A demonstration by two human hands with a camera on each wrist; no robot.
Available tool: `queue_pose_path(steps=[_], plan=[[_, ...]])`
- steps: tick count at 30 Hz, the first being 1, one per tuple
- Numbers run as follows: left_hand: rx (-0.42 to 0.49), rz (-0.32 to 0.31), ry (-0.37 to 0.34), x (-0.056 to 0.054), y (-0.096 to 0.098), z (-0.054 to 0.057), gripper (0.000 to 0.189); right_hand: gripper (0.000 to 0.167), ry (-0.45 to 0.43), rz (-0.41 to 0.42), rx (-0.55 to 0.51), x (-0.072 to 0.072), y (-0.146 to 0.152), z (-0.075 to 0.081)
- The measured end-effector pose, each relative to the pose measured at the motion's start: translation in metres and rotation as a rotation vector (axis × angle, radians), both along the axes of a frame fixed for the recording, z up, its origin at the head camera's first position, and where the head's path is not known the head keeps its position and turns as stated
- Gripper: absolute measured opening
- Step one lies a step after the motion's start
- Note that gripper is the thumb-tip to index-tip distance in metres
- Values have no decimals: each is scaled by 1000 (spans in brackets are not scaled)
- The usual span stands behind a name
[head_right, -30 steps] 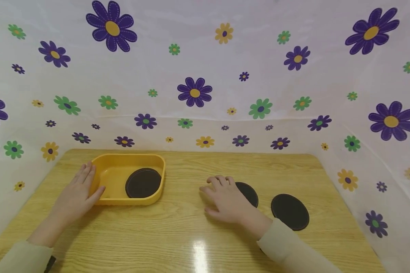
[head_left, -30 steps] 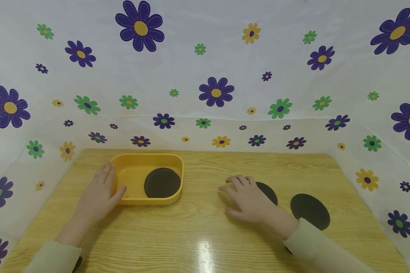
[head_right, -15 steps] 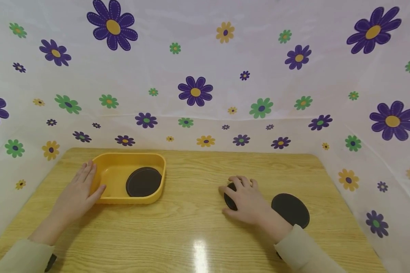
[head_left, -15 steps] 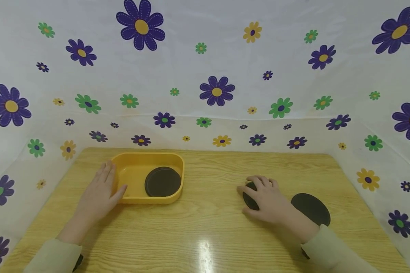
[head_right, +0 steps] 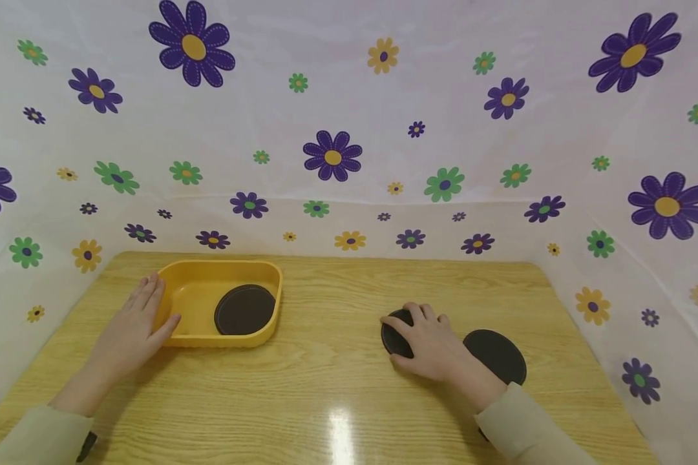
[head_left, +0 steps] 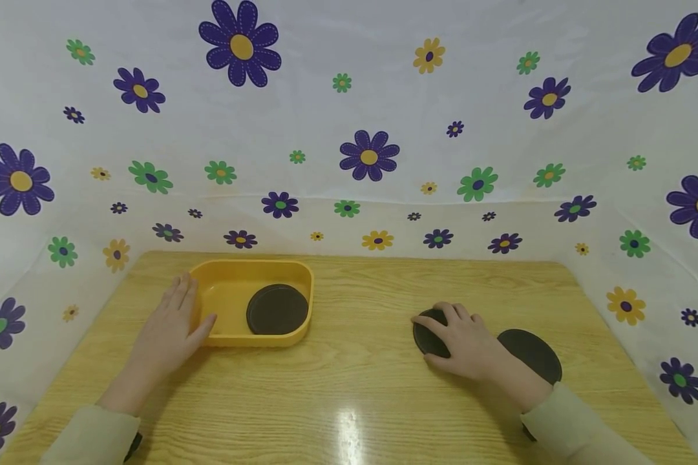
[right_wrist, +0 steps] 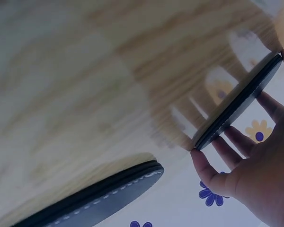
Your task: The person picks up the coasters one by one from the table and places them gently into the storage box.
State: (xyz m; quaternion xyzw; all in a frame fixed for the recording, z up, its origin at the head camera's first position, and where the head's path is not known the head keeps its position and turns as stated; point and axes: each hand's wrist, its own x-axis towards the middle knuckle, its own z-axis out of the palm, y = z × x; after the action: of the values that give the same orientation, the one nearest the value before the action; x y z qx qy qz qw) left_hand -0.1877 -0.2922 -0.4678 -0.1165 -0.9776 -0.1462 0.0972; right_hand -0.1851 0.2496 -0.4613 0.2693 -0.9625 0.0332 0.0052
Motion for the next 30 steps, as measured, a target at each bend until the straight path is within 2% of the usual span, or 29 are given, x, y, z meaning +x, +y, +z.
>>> queue_pose_path(steps=[8, 22, 30], plan=[[-4, 0, 1, 0, 1, 0, 85, 67, -22, -11, -20, -2, 0, -1], [-7, -2, 20, -1, -1, -3, 84, 69, -27, -20, -30, -16, -4, -6], [-8, 3, 6, -1, -1, -3, 85, 69, -2, 28, -31, -26, -21, 4]])
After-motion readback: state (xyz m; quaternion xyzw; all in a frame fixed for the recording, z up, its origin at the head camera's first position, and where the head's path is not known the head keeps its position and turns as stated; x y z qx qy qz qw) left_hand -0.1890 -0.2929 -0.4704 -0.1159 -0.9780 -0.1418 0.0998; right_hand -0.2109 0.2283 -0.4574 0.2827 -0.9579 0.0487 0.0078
